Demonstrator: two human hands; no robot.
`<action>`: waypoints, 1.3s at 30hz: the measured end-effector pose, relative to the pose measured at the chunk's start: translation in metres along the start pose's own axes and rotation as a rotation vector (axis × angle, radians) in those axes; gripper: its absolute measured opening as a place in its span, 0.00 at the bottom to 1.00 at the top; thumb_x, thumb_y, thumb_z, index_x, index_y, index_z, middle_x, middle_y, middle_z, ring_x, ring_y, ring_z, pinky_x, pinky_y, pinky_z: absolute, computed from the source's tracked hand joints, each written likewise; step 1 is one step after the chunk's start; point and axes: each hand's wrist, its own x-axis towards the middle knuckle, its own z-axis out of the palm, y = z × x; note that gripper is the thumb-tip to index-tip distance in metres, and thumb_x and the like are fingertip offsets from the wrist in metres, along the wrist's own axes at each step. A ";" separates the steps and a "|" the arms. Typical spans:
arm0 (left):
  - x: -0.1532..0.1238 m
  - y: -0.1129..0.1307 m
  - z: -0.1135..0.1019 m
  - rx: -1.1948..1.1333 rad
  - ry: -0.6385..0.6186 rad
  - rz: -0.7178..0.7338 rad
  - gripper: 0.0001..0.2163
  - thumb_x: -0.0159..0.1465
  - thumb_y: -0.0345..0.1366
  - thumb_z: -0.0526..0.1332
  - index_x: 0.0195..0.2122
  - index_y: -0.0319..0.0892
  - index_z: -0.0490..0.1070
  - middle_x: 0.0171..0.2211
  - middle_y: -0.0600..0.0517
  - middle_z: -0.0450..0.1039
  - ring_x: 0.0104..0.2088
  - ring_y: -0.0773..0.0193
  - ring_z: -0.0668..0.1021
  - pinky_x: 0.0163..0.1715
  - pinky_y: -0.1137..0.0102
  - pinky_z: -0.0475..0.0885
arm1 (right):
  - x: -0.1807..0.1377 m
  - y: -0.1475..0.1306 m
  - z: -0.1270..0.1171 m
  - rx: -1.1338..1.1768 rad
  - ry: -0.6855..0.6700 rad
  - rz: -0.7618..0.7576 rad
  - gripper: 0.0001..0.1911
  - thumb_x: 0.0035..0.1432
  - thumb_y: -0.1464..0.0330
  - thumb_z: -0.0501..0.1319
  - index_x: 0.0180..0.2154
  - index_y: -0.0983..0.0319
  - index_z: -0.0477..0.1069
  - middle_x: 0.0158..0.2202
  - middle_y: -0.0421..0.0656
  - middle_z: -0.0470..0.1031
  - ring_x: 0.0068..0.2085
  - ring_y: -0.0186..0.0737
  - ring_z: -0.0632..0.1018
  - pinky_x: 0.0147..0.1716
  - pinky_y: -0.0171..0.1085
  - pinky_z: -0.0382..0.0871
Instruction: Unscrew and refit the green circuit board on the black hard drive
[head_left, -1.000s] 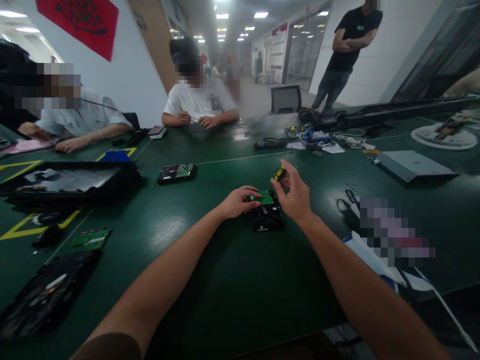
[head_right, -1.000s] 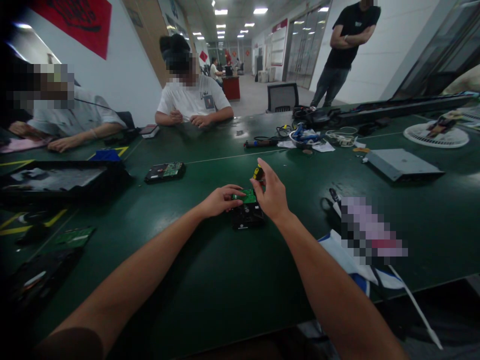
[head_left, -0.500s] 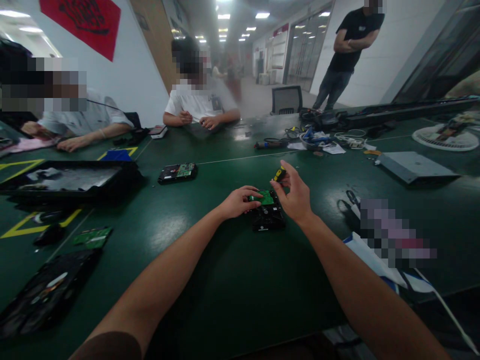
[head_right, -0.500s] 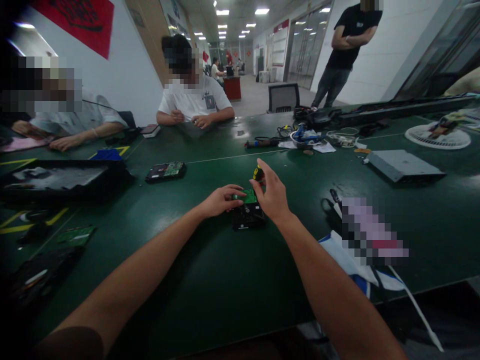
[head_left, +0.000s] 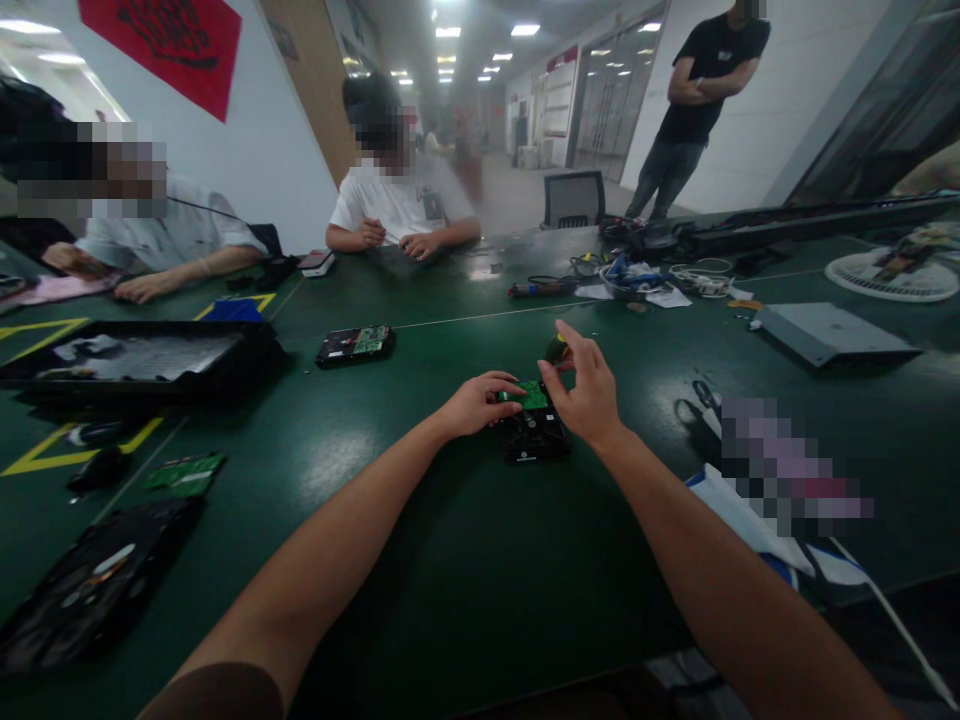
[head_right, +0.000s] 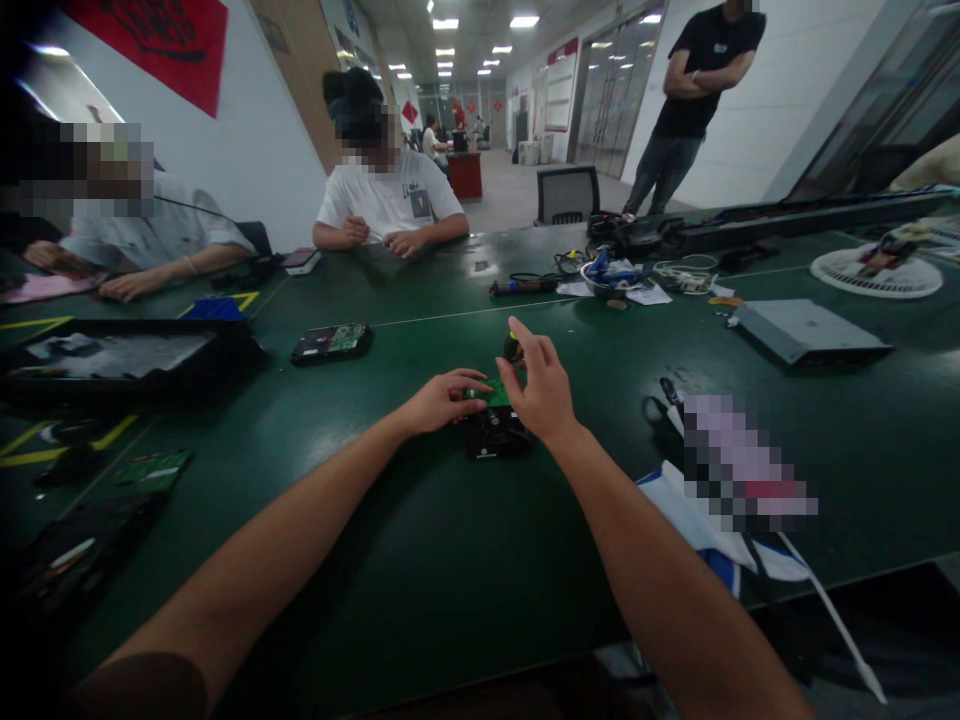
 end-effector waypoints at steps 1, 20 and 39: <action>0.000 0.000 0.000 -0.006 -0.001 -0.002 0.17 0.64 0.41 0.69 0.53 0.43 0.79 0.65 0.40 0.65 0.25 0.79 0.73 0.23 0.75 0.75 | 0.000 0.000 0.000 0.007 0.000 -0.004 0.33 0.68 0.64 0.58 0.71 0.49 0.52 0.59 0.49 0.71 0.46 0.48 0.80 0.51 0.53 0.79; -0.001 0.001 -0.001 -0.008 -0.002 0.002 0.16 0.64 0.40 0.69 0.53 0.43 0.79 0.65 0.40 0.65 0.24 0.77 0.75 0.23 0.73 0.76 | 0.001 0.004 0.001 -0.045 0.056 -0.010 0.32 0.68 0.63 0.59 0.70 0.49 0.54 0.54 0.48 0.74 0.45 0.49 0.80 0.50 0.53 0.79; -0.001 -0.003 0.001 -0.030 0.005 0.002 0.16 0.64 0.41 0.69 0.51 0.42 0.77 0.65 0.41 0.64 0.25 0.77 0.75 0.23 0.74 0.75 | 0.000 0.007 0.007 0.007 0.101 -0.031 0.29 0.68 0.65 0.58 0.68 0.53 0.56 0.57 0.50 0.73 0.46 0.47 0.81 0.50 0.52 0.79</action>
